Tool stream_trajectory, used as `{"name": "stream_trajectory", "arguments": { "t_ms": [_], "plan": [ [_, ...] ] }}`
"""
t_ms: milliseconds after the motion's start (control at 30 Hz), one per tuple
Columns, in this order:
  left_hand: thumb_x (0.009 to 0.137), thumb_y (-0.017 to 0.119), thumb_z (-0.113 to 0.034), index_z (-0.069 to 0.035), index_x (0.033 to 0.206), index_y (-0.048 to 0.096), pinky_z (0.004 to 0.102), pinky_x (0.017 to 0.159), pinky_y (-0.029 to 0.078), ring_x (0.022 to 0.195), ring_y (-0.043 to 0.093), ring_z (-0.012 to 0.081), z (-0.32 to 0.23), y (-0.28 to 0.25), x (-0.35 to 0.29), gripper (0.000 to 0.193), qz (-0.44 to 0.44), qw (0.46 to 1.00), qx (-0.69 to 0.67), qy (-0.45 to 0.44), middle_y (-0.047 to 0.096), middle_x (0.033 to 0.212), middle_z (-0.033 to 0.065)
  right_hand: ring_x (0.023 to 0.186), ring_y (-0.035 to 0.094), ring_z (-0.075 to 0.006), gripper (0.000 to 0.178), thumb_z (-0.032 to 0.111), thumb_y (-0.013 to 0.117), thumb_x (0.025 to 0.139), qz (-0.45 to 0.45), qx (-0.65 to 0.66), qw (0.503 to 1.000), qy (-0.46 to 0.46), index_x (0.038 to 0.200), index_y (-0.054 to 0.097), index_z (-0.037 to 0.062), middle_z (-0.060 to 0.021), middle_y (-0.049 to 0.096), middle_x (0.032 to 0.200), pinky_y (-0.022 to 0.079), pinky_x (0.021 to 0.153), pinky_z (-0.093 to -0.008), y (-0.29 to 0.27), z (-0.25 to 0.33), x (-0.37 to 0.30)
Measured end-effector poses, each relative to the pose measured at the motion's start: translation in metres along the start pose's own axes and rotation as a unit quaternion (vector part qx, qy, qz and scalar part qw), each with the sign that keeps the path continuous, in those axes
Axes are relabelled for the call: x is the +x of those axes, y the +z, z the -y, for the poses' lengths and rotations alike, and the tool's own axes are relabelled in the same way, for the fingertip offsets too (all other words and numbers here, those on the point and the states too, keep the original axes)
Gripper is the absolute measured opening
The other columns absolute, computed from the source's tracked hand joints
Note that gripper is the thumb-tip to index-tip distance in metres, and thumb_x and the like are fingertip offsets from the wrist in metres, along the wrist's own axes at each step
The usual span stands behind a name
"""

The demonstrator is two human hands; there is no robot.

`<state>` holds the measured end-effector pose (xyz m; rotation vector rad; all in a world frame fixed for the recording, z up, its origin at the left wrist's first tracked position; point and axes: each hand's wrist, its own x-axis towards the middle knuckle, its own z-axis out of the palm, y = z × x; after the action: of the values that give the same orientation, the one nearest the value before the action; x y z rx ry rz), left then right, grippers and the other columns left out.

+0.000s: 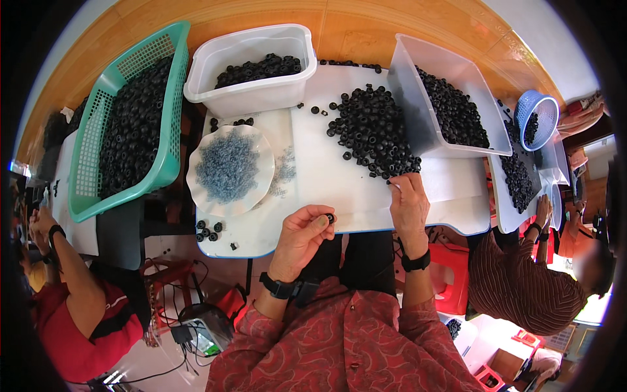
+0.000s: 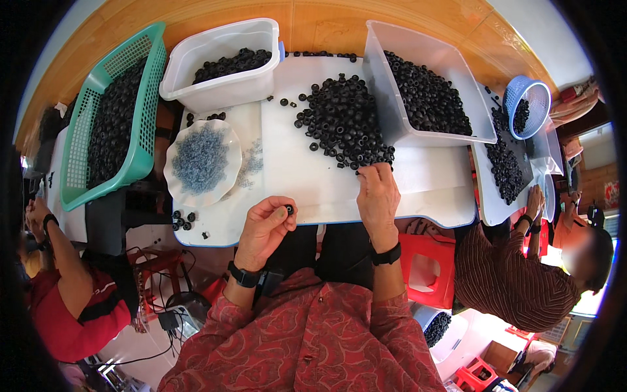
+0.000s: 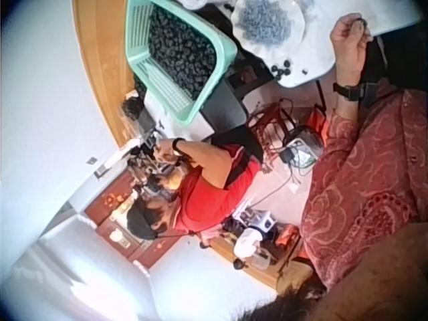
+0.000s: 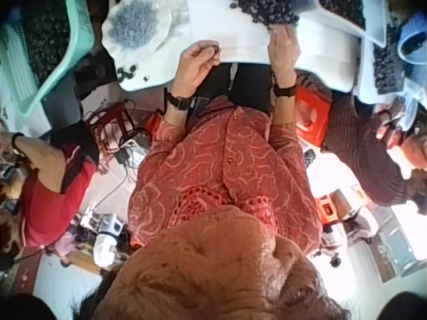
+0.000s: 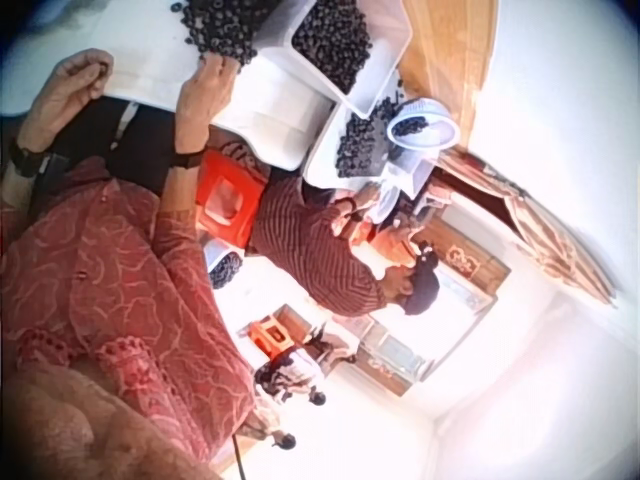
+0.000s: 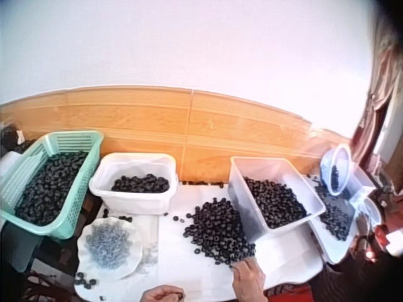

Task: Sorting and inspecting black rubber gaskets on a production table.

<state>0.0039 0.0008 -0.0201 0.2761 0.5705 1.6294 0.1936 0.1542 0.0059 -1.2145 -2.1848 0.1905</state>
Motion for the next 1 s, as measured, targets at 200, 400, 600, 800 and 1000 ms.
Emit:
{"name": "stream_trajectory", "arguments": {
  "t_ms": [200,400,600,800,1000],
  "plan": [
    [0.095,0.063,-0.007,0.003,0.112,0.065,0.0276,0.073,0.051,0.079,0.060,0.0147,0.000,0.002,0.000,0.020,-0.014,1.000,0.014,0.000,0.066,0.095,0.0091,0.073,0.063,-0.0313,0.008,0.000,0.063,0.084,0.017,0.022,1.000,0.000,0.090,0.061,0.0040,-0.0101,0.061,0.090,0.050,0.062,-0.0401,0.003,0.002,-0.005],
    [0.096,0.063,-0.007,0.003,0.112,0.065,0.0275,0.073,0.051,0.079,0.061,0.0144,0.000,0.002,0.000,0.019,-0.010,1.000,0.013,0.000,0.066,0.095,0.0085,0.072,0.063,-0.0299,0.013,-0.002,0.062,0.084,0.020,0.015,1.000,-0.003,0.095,0.064,0.0042,-0.0117,0.060,0.089,0.050,0.061,-0.0385,0.002,0.006,-0.004],
    [0.096,0.062,-0.007,0.002,0.113,0.065,0.0267,0.072,0.051,0.079,0.061,0.0136,-0.002,0.007,-0.003,0.020,-0.016,1.000,0.020,0.004,0.066,0.095,0.0083,0.073,0.063,-0.0223,0.021,-0.001,0.064,0.086,0.049,0.170,0.983,0.043,0.106,0.068,0.0022,-0.0098,0.061,0.088,0.050,0.063,-0.0315,-0.002,0.017,-0.016],
    [0.097,0.061,-0.006,0.002,0.116,0.064,0.0247,0.072,0.054,0.081,0.063,0.0107,0.003,0.009,-0.001,0.021,-0.001,1.000,0.020,0.001,0.068,0.098,0.0073,0.072,0.061,-0.0076,0.016,0.003,0.068,0.089,0.105,0.495,0.829,0.238,0.104,0.067,-0.0009,-0.0030,0.068,0.086,0.049,0.065,-0.0221,-0.010,0.036,-0.027],
    [0.097,0.061,-0.007,0.002,0.116,0.064,0.0234,0.072,0.055,0.082,0.064,0.0095,0.009,0.013,0.000,0.022,0.001,1.000,0.020,-0.004,0.068,0.097,0.0056,0.070,0.062,-0.0074,0.014,0.002,0.068,0.088,0.141,0.563,0.773,0.256,0.102,0.067,-0.0010,-0.0030,0.069,0.087,0.051,0.067,-0.0211,-0.017,0.056,-0.032]
  ]
}}
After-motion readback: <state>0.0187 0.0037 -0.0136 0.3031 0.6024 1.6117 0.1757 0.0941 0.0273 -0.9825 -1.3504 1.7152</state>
